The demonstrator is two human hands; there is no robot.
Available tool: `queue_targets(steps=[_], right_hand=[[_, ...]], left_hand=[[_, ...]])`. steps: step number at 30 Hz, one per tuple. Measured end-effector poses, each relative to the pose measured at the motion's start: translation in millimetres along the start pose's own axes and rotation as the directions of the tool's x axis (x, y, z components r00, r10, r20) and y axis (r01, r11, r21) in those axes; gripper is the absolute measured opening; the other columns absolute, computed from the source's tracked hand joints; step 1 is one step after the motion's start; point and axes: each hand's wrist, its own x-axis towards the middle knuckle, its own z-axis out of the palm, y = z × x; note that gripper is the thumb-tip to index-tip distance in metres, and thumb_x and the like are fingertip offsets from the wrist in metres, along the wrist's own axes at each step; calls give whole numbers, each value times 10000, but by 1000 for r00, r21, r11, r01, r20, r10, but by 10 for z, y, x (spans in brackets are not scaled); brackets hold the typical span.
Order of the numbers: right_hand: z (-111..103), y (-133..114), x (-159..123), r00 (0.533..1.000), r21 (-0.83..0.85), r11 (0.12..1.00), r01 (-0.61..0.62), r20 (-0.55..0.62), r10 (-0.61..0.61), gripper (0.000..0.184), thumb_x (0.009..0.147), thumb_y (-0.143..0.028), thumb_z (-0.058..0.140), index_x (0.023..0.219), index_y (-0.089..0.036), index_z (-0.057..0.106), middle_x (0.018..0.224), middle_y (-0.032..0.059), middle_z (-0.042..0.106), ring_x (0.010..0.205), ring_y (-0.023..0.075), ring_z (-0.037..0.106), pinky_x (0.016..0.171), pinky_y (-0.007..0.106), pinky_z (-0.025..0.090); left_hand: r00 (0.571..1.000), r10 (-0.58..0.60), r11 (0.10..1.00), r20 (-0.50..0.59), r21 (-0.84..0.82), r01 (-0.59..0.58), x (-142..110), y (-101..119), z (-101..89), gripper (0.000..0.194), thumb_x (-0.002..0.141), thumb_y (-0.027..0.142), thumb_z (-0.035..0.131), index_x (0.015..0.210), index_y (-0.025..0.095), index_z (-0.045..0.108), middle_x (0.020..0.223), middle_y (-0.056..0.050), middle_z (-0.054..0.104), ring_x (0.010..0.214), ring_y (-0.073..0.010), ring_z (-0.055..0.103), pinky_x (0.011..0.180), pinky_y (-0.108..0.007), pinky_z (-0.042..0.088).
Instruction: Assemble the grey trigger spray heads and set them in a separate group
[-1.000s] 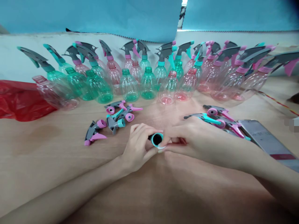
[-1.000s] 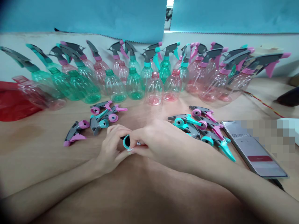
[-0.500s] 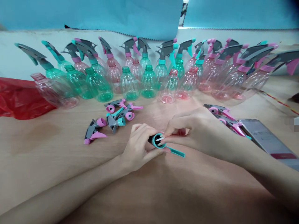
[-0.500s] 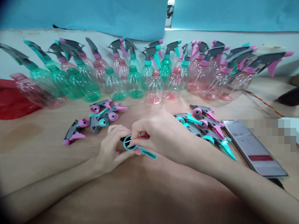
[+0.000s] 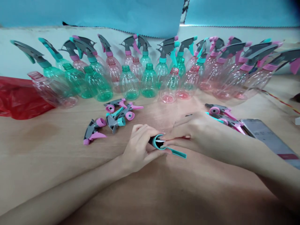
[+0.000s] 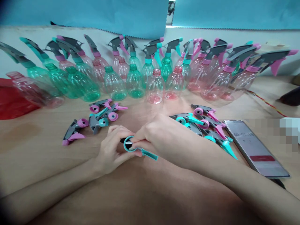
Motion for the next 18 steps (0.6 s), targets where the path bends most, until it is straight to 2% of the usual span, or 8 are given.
queue_targets(steps=[2,4,11,18], right_hand=[[-41,-1,-21,996,6,1000,30,87,-30,301,911,-280,461,714,-197,674,599,-11,625,521,90,506,541,230,333],[-70,-13,-34,992,10,999,38,124,-39,303,926,-286,439,757,-203,675,606,-16,629,511,85,500,550,230,331],[-54,-32,-10,1000,9,1000,3,13,-3,224,894,-251,477,829,-176,678,699,12,655,580,93,541,551,216,331],[3,-45,-7,999,-60,998,-31,31,33,195,863,-217,488,810,-183,673,647,5,631,556,98,511,531,228,282]], left_hand=[[1000,-6,1000,4,-7,6,4,5,0,318,778,379,680,963,183,510,820,-3,617,738,-146,557,730,-321,350],[1000,-7,1000,2,-5,7,9,9,0,293,802,372,656,979,187,513,824,-2,620,742,-144,561,738,-323,350],[1000,12,1000,-9,13,-11,18,10,-4,335,776,399,677,948,181,488,808,4,603,727,-139,551,724,-307,352],[1000,29,999,-7,19,-29,23,12,-10,264,820,337,641,973,184,489,823,0,598,742,-136,547,739,-304,353]])
